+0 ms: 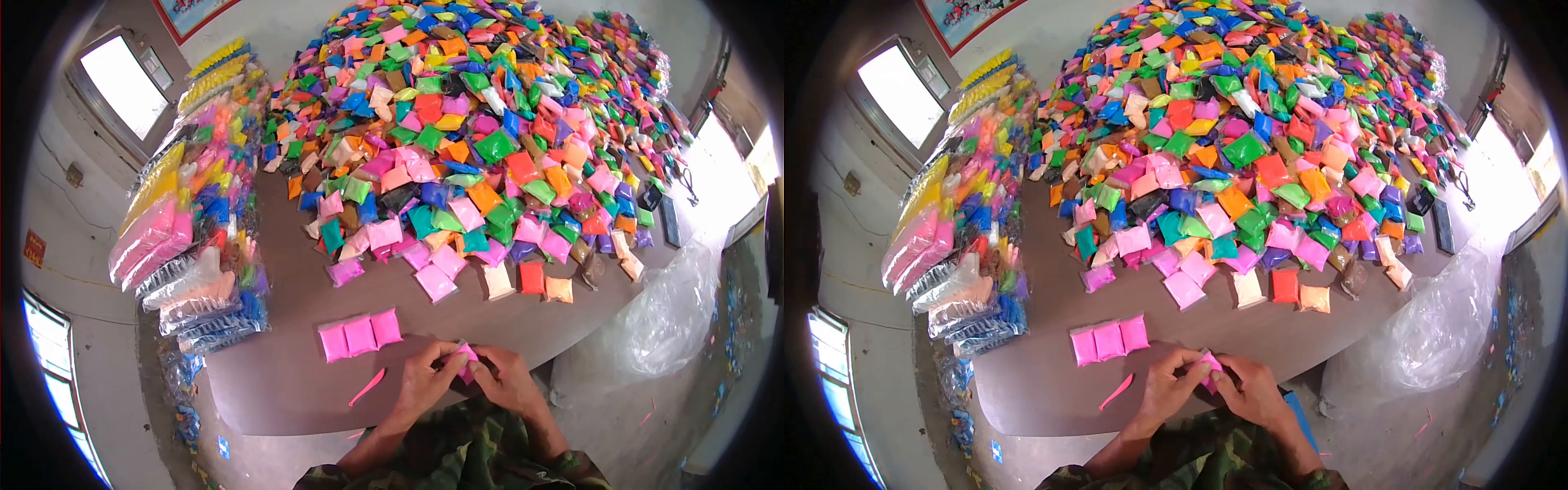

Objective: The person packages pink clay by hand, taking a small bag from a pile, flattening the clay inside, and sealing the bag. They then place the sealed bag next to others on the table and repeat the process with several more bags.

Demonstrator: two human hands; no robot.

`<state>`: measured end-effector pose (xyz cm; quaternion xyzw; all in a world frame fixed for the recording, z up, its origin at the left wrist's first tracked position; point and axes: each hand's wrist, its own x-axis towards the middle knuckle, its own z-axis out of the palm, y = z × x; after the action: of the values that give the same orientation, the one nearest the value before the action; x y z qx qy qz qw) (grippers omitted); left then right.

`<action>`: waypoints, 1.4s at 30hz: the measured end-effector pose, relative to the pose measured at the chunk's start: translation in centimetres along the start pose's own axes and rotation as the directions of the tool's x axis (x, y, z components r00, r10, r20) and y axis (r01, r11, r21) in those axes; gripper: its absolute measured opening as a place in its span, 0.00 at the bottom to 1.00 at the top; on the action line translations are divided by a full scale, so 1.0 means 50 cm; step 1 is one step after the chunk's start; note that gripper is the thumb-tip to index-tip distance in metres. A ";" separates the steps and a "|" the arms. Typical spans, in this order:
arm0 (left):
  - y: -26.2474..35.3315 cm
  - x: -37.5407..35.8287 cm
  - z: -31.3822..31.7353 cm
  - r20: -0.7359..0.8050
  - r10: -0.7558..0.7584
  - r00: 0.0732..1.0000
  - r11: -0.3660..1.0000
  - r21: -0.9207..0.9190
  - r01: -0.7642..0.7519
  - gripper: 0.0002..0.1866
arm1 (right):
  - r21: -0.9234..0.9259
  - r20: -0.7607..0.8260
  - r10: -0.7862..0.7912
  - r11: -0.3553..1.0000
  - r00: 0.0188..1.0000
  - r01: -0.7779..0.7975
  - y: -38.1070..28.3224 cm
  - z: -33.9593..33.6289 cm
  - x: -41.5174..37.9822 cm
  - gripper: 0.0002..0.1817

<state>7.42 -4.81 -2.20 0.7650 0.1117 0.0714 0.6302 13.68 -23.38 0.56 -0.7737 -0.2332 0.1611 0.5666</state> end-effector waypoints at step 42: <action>0.034 -0.120 -0.170 -0.149 0.296 0.944 0.631 0.772 -0.076 0.14 | -0.554 -0.271 -0.224 0.831 0.936 0.039 -0.008 0.010 -0.018 0.17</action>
<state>-0.35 1.36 1.31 0.9482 0.1332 0.1838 0.2222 12.62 -23.38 0.77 -0.8993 -0.2260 -0.0805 0.3656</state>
